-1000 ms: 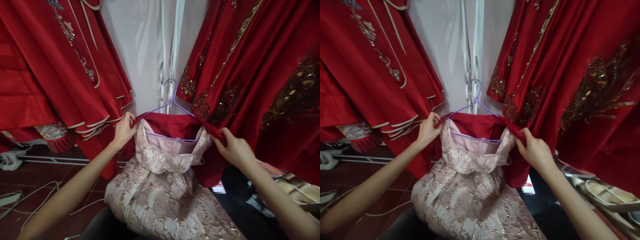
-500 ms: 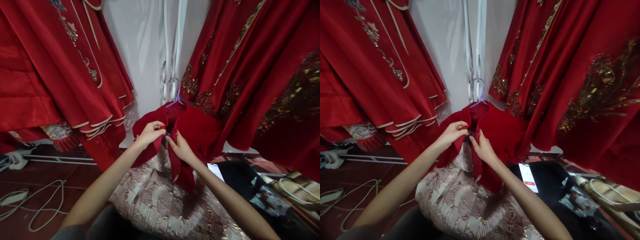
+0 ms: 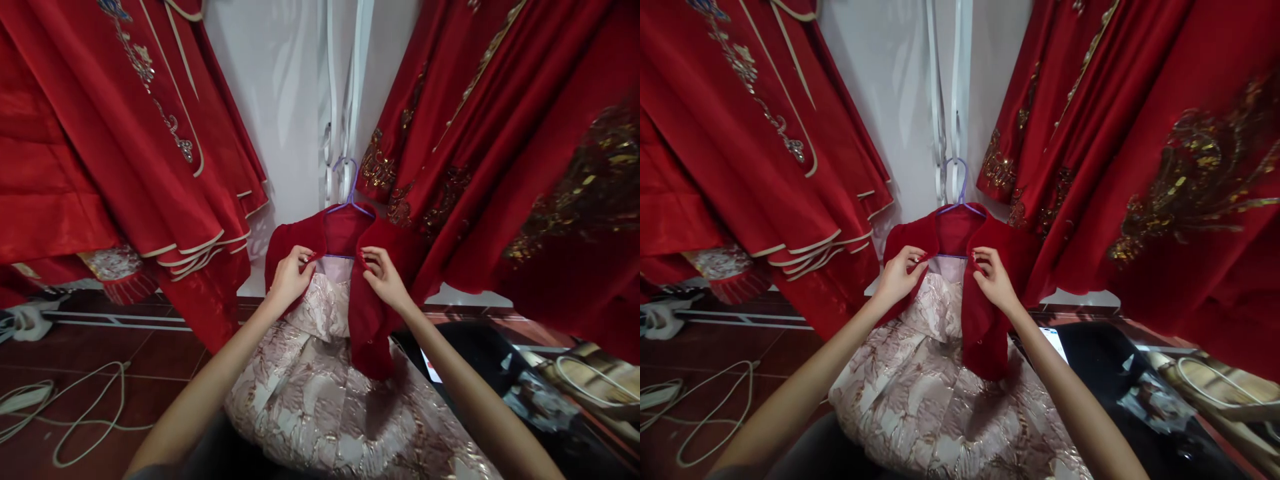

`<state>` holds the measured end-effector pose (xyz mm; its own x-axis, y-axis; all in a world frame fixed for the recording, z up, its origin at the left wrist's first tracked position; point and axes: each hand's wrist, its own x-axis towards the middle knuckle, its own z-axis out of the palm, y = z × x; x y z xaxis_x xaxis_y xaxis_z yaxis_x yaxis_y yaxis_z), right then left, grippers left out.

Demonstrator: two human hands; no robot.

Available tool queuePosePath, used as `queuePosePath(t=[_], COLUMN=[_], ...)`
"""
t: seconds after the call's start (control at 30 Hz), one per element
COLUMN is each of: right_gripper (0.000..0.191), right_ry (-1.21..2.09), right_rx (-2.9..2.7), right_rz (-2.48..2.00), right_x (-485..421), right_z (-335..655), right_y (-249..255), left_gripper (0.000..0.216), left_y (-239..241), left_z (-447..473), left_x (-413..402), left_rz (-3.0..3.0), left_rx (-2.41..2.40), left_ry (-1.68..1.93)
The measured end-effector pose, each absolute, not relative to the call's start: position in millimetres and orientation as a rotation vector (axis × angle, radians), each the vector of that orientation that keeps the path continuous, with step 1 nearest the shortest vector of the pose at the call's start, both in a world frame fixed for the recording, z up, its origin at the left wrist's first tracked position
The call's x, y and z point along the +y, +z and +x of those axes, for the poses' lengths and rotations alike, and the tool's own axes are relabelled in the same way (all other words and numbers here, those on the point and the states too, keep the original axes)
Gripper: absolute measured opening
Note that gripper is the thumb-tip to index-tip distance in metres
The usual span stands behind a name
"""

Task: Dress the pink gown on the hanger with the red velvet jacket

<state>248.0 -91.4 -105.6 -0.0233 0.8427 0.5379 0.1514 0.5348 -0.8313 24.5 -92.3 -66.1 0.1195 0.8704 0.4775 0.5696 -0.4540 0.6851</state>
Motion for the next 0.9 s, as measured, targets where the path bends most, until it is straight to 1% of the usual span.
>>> queuePosePath(t=[0.1, 0.2, 0.3, 0.4, 0.5, 0.6, 0.77, 0.9], right_gripper=[0.037, 0.039, 0.041, 0.043, 0.039, 0.033, 0.028, 0.026], right_ry=[0.776, 0.820, 0.840, 0.907, 0.987, 0.974, 0.936, 0.807], right_rx=[-1.566, -1.536, -1.463, -1.386, -1.312, -1.261, -1.309, -1.394], right_rz=[-0.824, -0.785, -0.776, -0.767, -0.794, -0.782, -0.750, -0.815], right_x=[-95, -102, -108, -111, -110, -107, -101, -98], right_z=[234, 222, 220, 219, 212, 205, 206, 211], right_y=[-102, -102, -105, -106, -103, -101, -104, -103], left_gripper=[0.017, 0.020, 0.022, 0.024, 0.016, 0.006, 0.005, 0.009], left_y=[-62, -63, -71, -78, -80, -79, -77, -71], left_z=[48, 67, 70, 65, 62, 62, 63, 60], left_x=[-98, -103, -104, -103, -98, -92, -84, -85], left_rz=[2.071, 2.071, 2.018, 1.883, 1.801, 1.794, 1.814, 1.979], left_rx=[1.277, 1.205, 1.225, 1.215, 1.174, 1.131, 1.110, 1.081], left_ry=[1.384, 1.395, 1.403, 1.504, 1.527, 1.500, 1.484, 1.367])
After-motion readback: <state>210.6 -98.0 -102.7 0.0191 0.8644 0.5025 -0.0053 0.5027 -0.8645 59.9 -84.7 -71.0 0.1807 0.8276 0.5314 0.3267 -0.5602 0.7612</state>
